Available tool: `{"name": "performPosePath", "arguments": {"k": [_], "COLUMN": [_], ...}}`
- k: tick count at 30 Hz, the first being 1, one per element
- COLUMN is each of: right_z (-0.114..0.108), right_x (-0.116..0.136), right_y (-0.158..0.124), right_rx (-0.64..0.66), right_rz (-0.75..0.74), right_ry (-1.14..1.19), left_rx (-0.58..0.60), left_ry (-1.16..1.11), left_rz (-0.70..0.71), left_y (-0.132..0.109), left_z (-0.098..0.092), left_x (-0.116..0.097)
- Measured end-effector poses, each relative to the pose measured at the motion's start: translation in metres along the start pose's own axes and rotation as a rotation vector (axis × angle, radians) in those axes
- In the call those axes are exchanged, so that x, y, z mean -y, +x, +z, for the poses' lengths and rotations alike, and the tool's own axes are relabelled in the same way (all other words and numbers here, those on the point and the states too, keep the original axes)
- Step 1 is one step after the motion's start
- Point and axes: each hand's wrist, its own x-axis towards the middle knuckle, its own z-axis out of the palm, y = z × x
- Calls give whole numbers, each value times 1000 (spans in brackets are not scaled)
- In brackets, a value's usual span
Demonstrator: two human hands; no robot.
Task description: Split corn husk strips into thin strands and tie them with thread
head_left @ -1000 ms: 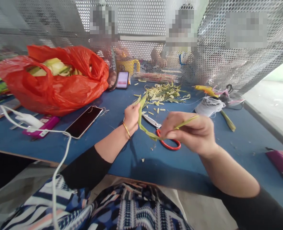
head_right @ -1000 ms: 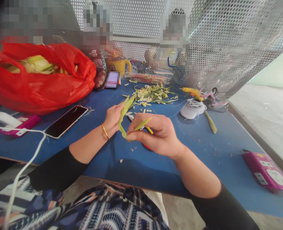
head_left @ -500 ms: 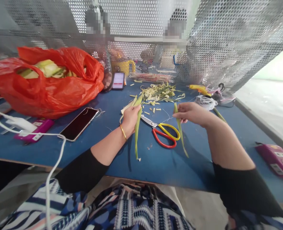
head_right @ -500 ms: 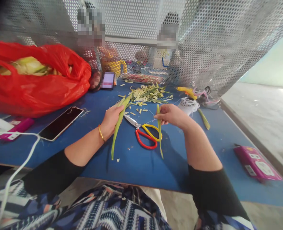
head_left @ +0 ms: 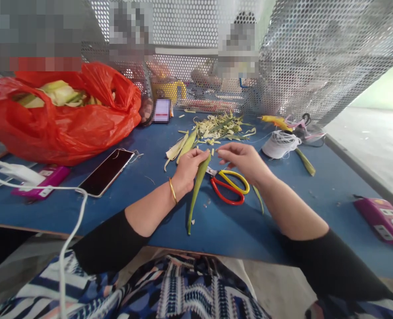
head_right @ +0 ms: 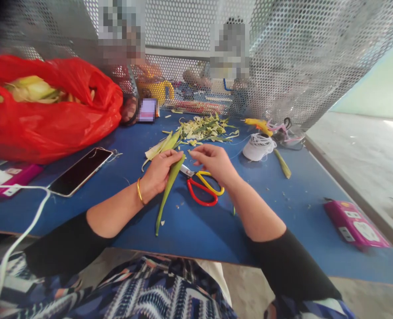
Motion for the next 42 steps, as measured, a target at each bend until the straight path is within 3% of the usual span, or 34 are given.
{"name": "performPosePath", "arguments": {"k": [2, 5, 11, 19, 42], "right_z": [22, 37, 35, 36, 38], "right_x": [3, 1, -3, -2, -8], "right_y": [-9, -15, -13, -14, -17], "right_rx": [25, -39, -82, -109, -228], "right_rz": [57, 99, 119, 120, -143], "right_ry": [132, 242, 327, 348, -24], "left_rx": [19, 39, 38, 5, -5], "left_ry": [9, 23, 37, 121, 186], "left_rz": [-6, -24, -88, 103, 164], "left_y": [-2, -3, -4, -5, -4], "left_z": [0, 0, 1, -1, -3], "left_x": [0, -1, -4, -3, -2]}}
